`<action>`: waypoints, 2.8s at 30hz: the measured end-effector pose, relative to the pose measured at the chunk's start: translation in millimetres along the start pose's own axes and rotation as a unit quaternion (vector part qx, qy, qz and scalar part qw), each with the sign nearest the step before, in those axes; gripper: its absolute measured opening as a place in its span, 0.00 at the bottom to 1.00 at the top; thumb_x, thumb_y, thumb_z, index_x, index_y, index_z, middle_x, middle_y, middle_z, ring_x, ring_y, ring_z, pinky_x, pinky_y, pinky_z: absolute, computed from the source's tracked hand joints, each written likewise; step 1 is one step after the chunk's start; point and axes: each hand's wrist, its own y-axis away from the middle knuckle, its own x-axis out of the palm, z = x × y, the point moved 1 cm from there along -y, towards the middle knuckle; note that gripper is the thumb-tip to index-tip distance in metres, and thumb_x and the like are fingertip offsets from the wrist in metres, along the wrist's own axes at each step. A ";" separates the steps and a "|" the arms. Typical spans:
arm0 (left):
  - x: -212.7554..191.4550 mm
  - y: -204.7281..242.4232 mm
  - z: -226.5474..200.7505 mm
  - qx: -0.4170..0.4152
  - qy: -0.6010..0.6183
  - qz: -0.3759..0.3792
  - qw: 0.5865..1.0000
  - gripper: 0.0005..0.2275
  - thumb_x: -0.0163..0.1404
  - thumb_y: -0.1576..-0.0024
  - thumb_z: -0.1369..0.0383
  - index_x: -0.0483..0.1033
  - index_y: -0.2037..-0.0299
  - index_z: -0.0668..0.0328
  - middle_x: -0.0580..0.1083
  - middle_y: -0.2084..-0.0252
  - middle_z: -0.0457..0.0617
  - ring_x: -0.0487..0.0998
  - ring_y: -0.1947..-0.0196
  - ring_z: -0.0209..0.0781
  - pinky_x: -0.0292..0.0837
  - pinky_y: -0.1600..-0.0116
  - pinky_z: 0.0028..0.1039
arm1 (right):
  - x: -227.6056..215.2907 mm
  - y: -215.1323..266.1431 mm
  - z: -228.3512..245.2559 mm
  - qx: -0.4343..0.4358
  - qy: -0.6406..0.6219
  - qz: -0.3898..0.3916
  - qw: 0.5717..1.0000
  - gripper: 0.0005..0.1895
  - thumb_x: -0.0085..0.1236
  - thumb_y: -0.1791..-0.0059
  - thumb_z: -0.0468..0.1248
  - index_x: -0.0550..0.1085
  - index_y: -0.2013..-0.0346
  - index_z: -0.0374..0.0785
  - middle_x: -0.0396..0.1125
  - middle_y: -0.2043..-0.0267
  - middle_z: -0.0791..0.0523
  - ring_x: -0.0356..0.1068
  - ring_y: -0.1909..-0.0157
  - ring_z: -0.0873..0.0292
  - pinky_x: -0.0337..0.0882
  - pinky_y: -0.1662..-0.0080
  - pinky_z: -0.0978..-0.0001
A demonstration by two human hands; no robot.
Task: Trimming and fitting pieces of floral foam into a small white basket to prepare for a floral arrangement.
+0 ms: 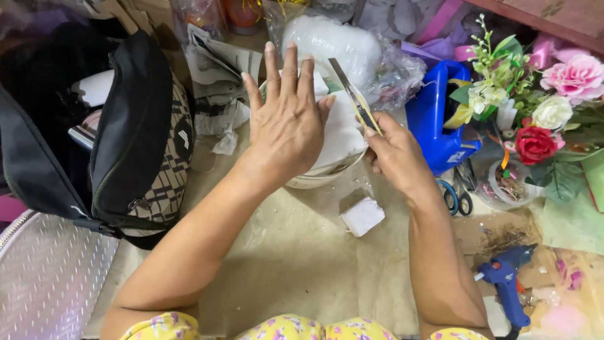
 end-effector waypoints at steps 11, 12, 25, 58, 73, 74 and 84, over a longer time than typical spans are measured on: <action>-3.8 9.9 6.0 -0.042 -0.009 0.115 0.992 0.30 0.21 0.32 0.53 0.34 0.23 0.62 0.25 0.22 0.55 0.17 0.25 0.55 0.14 0.29 0.65 | -3.6 -0.6 -6.8 0.004 -0.028 0.023 0.999 0.12 0.47 0.44 0.37 0.74 0.47 0.42 0.63 0.73 0.61 0.61 0.76 0.69 0.61 0.76 0.77; -1.3 8.8 7.8 -0.029 -0.025 0.107 0.994 0.30 0.19 0.32 0.53 0.31 0.23 0.63 0.22 0.23 0.56 0.16 0.26 0.54 0.12 0.29 0.65 | -5.6 -4.0 -7.5 -0.001 -0.027 0.019 0.999 0.12 0.47 0.44 0.37 0.74 0.47 0.42 0.64 0.72 0.61 0.62 0.75 0.69 0.61 0.76 0.78; -10.3 17.7 34.3 0.032 0.284 -0.065 0.956 0.29 0.26 0.32 0.49 0.54 0.26 0.57 0.40 0.21 0.60 0.35 0.21 0.62 0.33 0.24 0.62 | -12.7 -15.3 -16.8 -0.021 -0.070 0.048 0.996 0.12 0.49 0.44 0.37 0.74 0.47 0.41 0.60 0.74 0.61 0.61 0.74 0.70 0.60 0.76 0.79; -10.6 36.3 84.5 0.014 0.183 -0.047 0.982 0.24 0.32 0.31 0.48 0.67 0.31 0.46 0.71 0.39 0.57 0.72 0.38 0.62 0.68 0.39 0.55 | -17.9 -15.7 -15.9 -0.105 -0.122 0.008 0.987 0.15 0.57 0.48 0.40 0.76 0.57 0.28 0.74 0.66 0.43 0.77 0.73 0.56 0.64 0.82 0.80; -48.3 65.4 71.1 0.056 0.088 -0.083 0.991 0.21 0.45 0.32 0.57 0.66 0.38 0.67 0.69 0.44 0.67 0.76 0.57 0.65 0.72 0.56 0.54 | -31.2 -15.3 -24.0 -0.041 -0.025 -0.028 0.998 0.22 0.54 0.50 0.48 0.78 0.46 0.41 0.74 0.55 0.56 0.74 0.53 0.63 0.60 0.80 0.80; -44.3 61.5 73.0 0.028 0.111 -0.020 0.993 0.24 0.41 0.33 0.54 0.64 0.35 0.66 0.69 0.41 0.67 0.73 0.49 0.66 0.68 0.50 0.54 | -30.3 -8.0 -27.8 -0.034 -0.026 -0.013 0.999 0.16 0.55 0.49 0.46 0.79 0.54 0.39 0.74 0.63 0.57 0.67 0.64 0.67 0.59 0.80 0.79; -44.7 76.0 55.0 -0.039 -0.038 0.074 0.996 0.26 0.41 0.35 0.48 0.64 0.35 0.58 0.80 0.62 0.62 0.81 0.64 0.73 0.74 0.64 0.63 | -25.7 -30.3 -22.3 -0.047 -0.005 0.043 0.998 0.15 0.59 0.47 0.47 0.74 0.73 0.43 0.48 0.80 0.68 0.53 0.78 0.72 0.60 0.80 0.79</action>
